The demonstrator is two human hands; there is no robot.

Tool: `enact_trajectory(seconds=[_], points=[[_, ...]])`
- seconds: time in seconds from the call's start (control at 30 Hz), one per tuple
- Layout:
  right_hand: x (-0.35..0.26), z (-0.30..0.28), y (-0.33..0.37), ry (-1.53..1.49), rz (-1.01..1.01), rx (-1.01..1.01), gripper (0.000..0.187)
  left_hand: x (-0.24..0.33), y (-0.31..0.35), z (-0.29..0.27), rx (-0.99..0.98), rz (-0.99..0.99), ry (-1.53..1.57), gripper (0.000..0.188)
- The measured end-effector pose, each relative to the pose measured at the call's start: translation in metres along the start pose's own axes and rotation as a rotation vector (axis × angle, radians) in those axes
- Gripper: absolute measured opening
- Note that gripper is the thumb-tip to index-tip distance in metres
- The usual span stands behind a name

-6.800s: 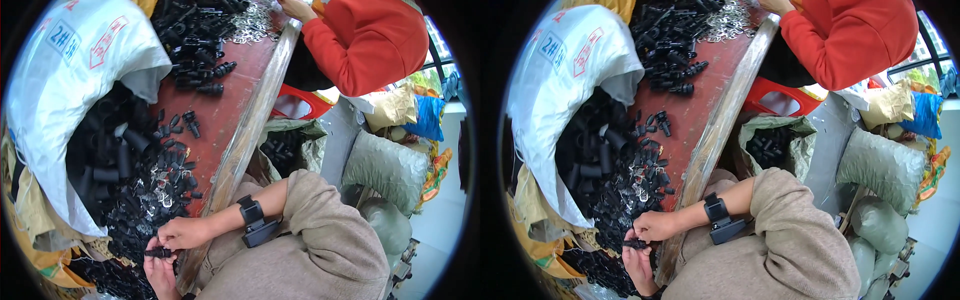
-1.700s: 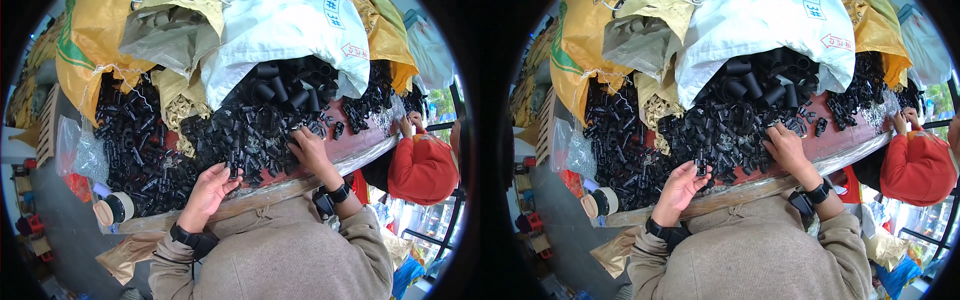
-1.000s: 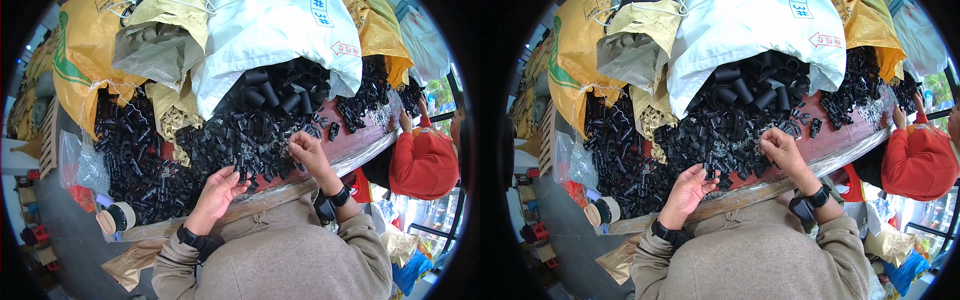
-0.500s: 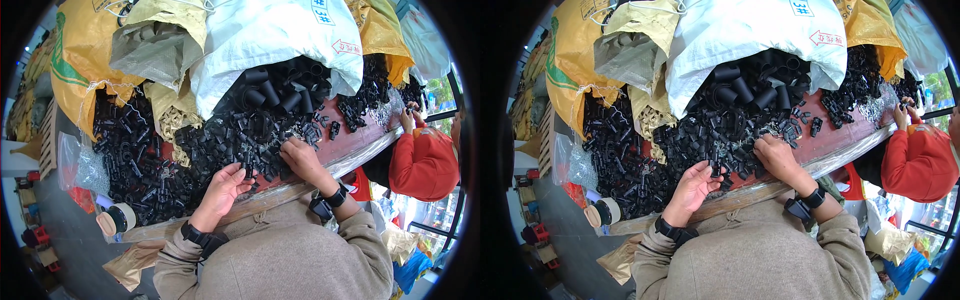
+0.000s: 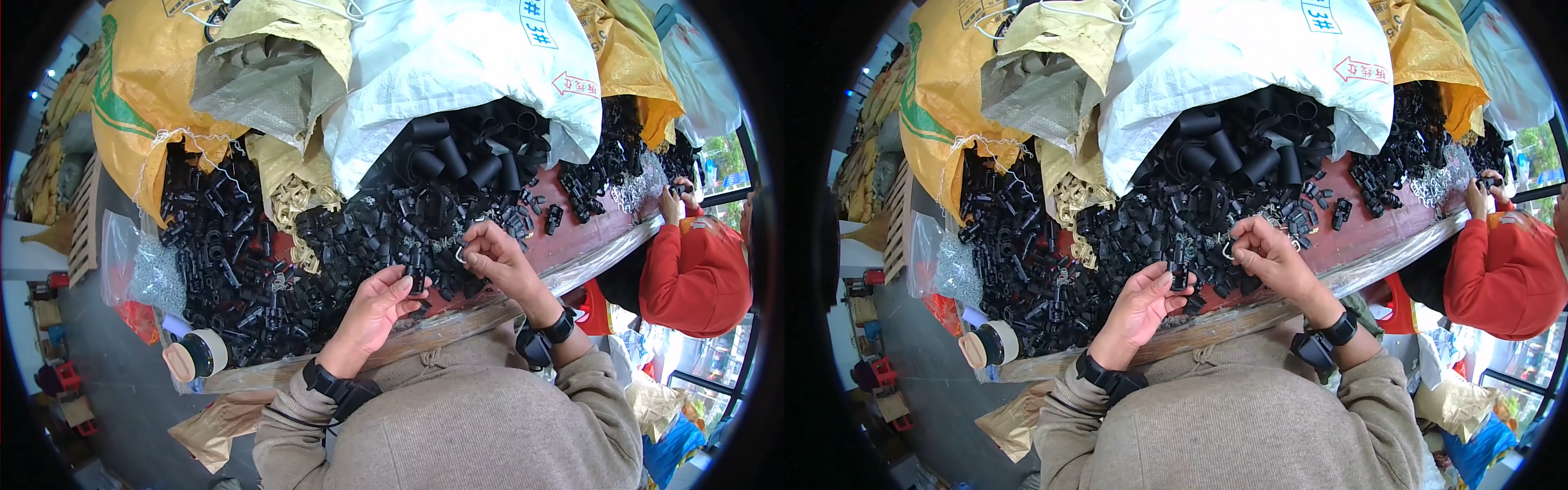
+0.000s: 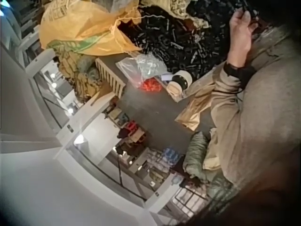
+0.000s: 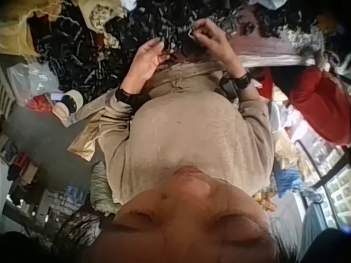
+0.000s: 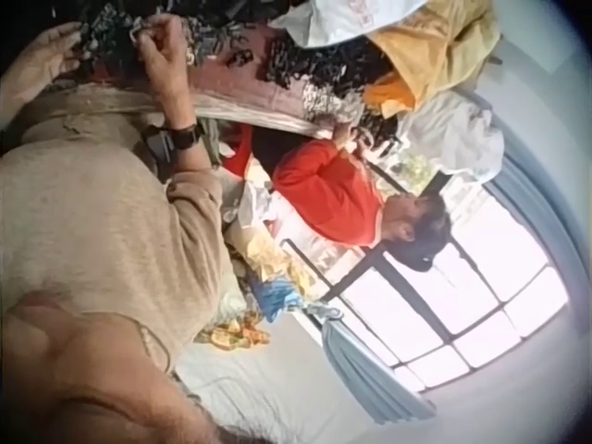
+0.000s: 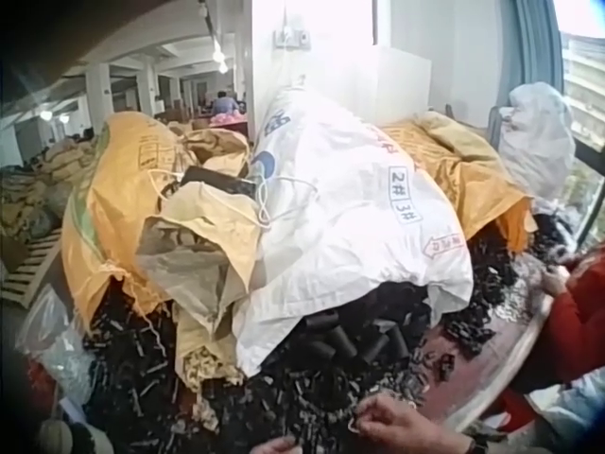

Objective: Manually assemble small black plastic components by joining parts together at a workbench.

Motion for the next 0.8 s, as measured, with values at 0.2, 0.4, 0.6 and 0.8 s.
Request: enact_trajectory(seconds=[0.2, 0.4, 0.6, 0.8], points=[[-0.012, 0.024, 0.001, 0.247, -0.083, -0.138, 0.025, 0.001, -0.002, 0.010, -0.052, 0.052, 0.022, 0.022], [-0.026, 0.041, -0.002, 0.449, -0.119, -0.189, 0.017, 0.003, -0.003, 0.011, -0.122, 0.118, 0.060, 0.024], [-0.007, 0.036, 0.001, 0.288, -0.016, -0.162, 0.010, 0.002, -0.001, 0.013, -0.157, 0.138, 0.091, 0.023], [-0.024, 0.030, 0.002, 0.439, -0.246, -0.061, 0.007, 0.000, -0.002, 0.009, -0.080, 0.075, 0.133, 0.021]])
Point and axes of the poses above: each hand's wrist, its own y-axis away from the middle knuckle, its own z-axis out of the palm, x = y × z, the point moved 3 cm from there along -y, towards the middle knuckle, and after that the axes turned 1 degree about -x, right-handed, at the moved point
